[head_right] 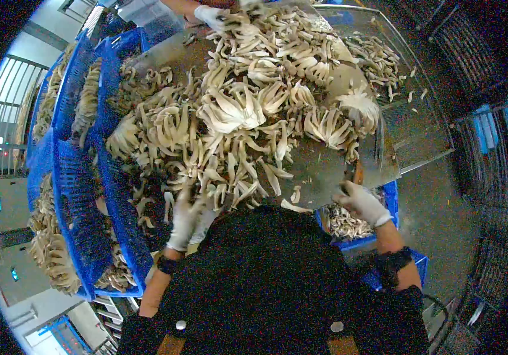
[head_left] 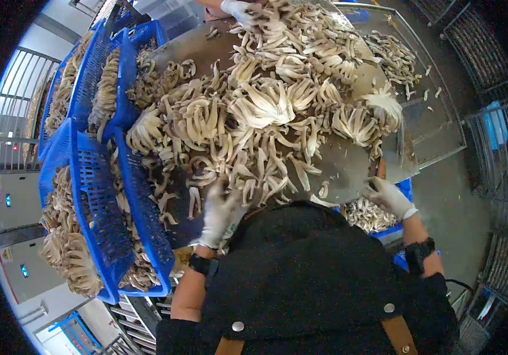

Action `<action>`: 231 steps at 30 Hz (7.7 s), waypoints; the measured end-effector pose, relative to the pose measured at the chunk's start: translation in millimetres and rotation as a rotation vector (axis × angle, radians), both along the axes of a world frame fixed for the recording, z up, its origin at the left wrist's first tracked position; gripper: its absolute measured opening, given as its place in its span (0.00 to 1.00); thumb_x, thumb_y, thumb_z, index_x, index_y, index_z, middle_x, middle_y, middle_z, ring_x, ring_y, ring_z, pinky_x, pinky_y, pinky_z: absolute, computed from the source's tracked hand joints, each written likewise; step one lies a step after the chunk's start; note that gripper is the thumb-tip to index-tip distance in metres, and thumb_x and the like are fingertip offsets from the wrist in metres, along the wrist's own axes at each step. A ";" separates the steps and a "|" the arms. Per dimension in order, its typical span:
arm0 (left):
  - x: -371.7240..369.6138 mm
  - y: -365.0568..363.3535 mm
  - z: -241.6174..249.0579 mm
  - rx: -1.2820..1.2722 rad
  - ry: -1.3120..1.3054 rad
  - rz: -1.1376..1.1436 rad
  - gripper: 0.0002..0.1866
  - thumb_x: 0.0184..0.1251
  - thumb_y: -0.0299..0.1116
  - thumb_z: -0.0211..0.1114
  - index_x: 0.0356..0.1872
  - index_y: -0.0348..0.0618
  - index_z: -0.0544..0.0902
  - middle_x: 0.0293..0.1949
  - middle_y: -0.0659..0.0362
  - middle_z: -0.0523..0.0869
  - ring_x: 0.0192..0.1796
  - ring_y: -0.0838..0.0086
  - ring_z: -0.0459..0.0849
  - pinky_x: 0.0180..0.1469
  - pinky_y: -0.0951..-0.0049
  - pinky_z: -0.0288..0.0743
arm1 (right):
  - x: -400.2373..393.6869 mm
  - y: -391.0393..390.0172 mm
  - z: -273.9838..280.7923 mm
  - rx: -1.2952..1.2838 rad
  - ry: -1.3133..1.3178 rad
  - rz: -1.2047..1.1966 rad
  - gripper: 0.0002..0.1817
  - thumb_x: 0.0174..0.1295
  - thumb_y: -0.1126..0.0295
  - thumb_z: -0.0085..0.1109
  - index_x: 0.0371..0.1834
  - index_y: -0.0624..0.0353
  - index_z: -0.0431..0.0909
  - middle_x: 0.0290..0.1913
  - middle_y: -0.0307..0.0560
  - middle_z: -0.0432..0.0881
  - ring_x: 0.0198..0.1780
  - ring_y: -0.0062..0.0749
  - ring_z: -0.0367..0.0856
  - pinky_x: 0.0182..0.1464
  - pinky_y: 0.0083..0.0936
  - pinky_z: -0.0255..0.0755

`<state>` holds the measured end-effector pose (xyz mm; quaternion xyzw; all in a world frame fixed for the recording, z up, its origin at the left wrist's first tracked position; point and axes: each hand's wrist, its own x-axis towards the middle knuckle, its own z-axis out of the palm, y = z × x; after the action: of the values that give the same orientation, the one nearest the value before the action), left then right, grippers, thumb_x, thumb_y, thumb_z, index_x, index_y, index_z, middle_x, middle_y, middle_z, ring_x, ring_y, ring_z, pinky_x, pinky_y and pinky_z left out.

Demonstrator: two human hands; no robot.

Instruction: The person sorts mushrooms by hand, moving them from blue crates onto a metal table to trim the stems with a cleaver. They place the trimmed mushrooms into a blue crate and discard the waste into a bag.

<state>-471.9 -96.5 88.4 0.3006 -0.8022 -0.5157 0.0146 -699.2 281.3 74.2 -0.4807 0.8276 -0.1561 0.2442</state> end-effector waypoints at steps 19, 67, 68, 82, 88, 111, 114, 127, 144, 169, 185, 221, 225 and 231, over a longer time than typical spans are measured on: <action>17.6 -36.7 -25.5 0.598 0.164 0.448 0.17 0.74 0.38 0.53 0.57 0.41 0.73 0.32 0.64 0.77 0.31 0.83 0.76 0.32 0.82 0.73 | -21.2 -159.3 -27.6 -0.221 0.422 0.137 0.10 0.49 0.66 0.58 0.30 0.61 0.78 0.31 0.54 0.79 0.39 0.48 0.78 0.47 0.40 0.71; -143.4 -38.7 -105.2 -0.836 0.034 -0.376 0.45 0.48 0.26 0.64 0.71 0.55 0.56 0.58 0.37 0.69 0.56 0.46 0.74 0.57 0.56 0.71 | -67.1 -236.8 -80.4 -0.170 -0.191 0.203 0.14 0.58 0.66 0.57 0.46 0.58 0.75 0.40 0.61 0.76 0.44 0.56 0.76 0.45 0.41 0.70; -149.3 -46.6 -109.5 -0.868 -0.033 -0.399 0.46 0.47 0.26 0.64 0.72 0.56 0.55 0.60 0.35 0.68 0.57 0.46 0.73 0.58 0.57 0.71 | -84.8 -234.0 -62.5 -0.189 -0.159 0.326 0.15 0.58 0.64 0.58 0.46 0.58 0.75 0.39 0.61 0.76 0.43 0.56 0.76 0.44 0.41 0.70; -23.5 -13.7 -54.7 -0.664 0.056 -0.194 0.40 0.52 0.33 0.69 0.69 0.46 0.62 0.64 0.37 0.63 0.64 0.42 0.64 0.65 0.53 0.62 | -15.6 -155.0 -50.9 0.187 0.087 -0.368 0.17 0.56 0.62 0.58 0.45 0.60 0.71 0.38 0.56 0.81 0.41 0.51 0.81 0.42 0.45 0.73; 13.1 -3.2 -52.6 -0.625 0.053 -0.161 0.38 0.53 0.33 0.67 0.67 0.44 0.64 0.63 0.38 0.64 0.64 0.43 0.63 0.66 0.52 0.60 | 14.7 -158.4 -65.1 0.158 0.353 -0.340 0.11 0.57 0.69 0.50 0.41 0.61 0.76 0.38 0.55 0.82 0.40 0.46 0.83 0.44 0.39 0.76; -76.0 56.7 -98.3 -0.857 0.623 -1.307 0.31 0.60 0.31 0.54 0.67 0.58 0.65 0.44 0.56 0.81 0.41 0.62 0.82 0.43 0.62 0.79 | 9.2 -14.8 -7.8 -0.102 0.365 -0.070 0.22 0.56 0.55 0.59 0.41 0.66 0.72 0.37 0.64 0.78 0.43 0.57 0.77 0.46 0.44 0.70; -86.5 54.7 -80.4 -0.865 0.022 -1.209 0.27 0.62 0.31 0.53 0.65 0.51 0.66 0.35 0.55 0.82 0.37 0.64 0.82 0.42 0.61 0.78 | 31.5 43.5 5.7 0.328 0.107 -0.464 0.21 0.58 0.56 0.60 0.45 0.62 0.74 0.36 0.62 0.79 0.42 0.57 0.78 0.46 0.44 0.71; -106.0 31.4 -33.5 0.206 0.240 -0.162 0.24 0.59 0.38 0.65 0.54 0.35 0.75 0.46 0.51 0.82 0.48 0.68 0.79 0.54 0.68 0.71 | 30.8 -179.5 24.9 -0.191 -0.207 -0.098 0.28 0.55 0.85 0.40 0.59 0.55 0.75 0.55 0.55 0.74 0.60 0.43 0.68 0.66 0.34 0.57; -103.8 19.5 -63.9 0.441 0.626 0.329 0.16 0.69 0.30 0.51 0.56 0.40 0.77 0.68 0.53 0.66 0.69 0.67 0.64 0.69 0.70 0.58 | -8.7 -227.9 -28.8 -0.427 -0.657 -0.306 0.11 0.54 0.75 0.58 0.39 0.70 0.76 0.34 0.48 0.82 0.36 0.31 0.79 0.43 0.27 0.71; -74.6 14.7 9.7 0.396 0.136 0.127 0.24 0.71 0.41 0.56 0.61 0.35 0.71 0.52 0.57 0.80 0.51 0.78 0.74 0.54 0.77 0.68 | -113.7 -142.3 -24.1 0.032 0.530 -0.316 0.10 0.57 0.67 0.51 0.33 0.62 0.77 0.28 0.55 0.82 0.32 0.50 0.82 0.37 0.43 0.75; -72.1 42.1 0.2 0.491 0.105 -0.038 0.23 0.71 0.38 0.56 0.63 0.37 0.69 0.49 0.60 0.80 0.47 0.79 0.76 0.51 0.79 0.70 | -62.1 -103.9 18.3 0.367 0.627 0.008 0.09 0.56 0.69 0.51 0.38 0.57 0.78 0.29 0.51 0.83 0.33 0.43 0.84 0.35 0.37 0.76; -131.0 51.7 -35.1 -0.085 0.305 -0.278 0.36 0.46 0.43 0.73 0.59 0.44 0.73 0.57 0.45 0.74 0.59 0.49 0.71 0.63 0.59 0.65 | 3.0 -179.2 -145.7 -0.675 -0.516 -0.245 0.26 0.70 0.50 0.37 0.64 0.52 0.66 0.59 0.45 0.73 0.56 0.35 0.74 0.57 0.29 0.69; -107.5 40.6 -4.0 -0.560 0.604 -0.416 0.35 0.46 0.40 0.74 0.59 0.45 0.73 0.54 0.50 0.77 0.55 0.56 0.76 0.57 0.60 0.70 | -10.1 -197.1 -119.7 -0.683 -1.271 -0.173 0.20 0.69 0.55 0.42 0.58 0.52 0.70 0.53 0.43 0.74 0.58 0.38 0.70 0.63 0.37 0.62; -83.4 20.1 -64.7 0.646 0.333 -0.051 0.32 0.55 0.29 0.70 0.62 0.41 0.68 0.52 0.59 0.79 0.50 0.74 0.79 0.51 0.73 0.75 | 9.6 -205.1 -111.9 -0.645 -1.207 -0.388 0.18 0.68 0.66 0.50 0.60 0.57 0.67 0.51 0.43 0.74 0.48 0.29 0.74 0.51 0.29 0.71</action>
<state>-555.3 -76.4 23.7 0.1815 -0.5919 -0.7845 0.0363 -689.7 76.1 -37.7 -0.2027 0.5309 -0.6729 0.4735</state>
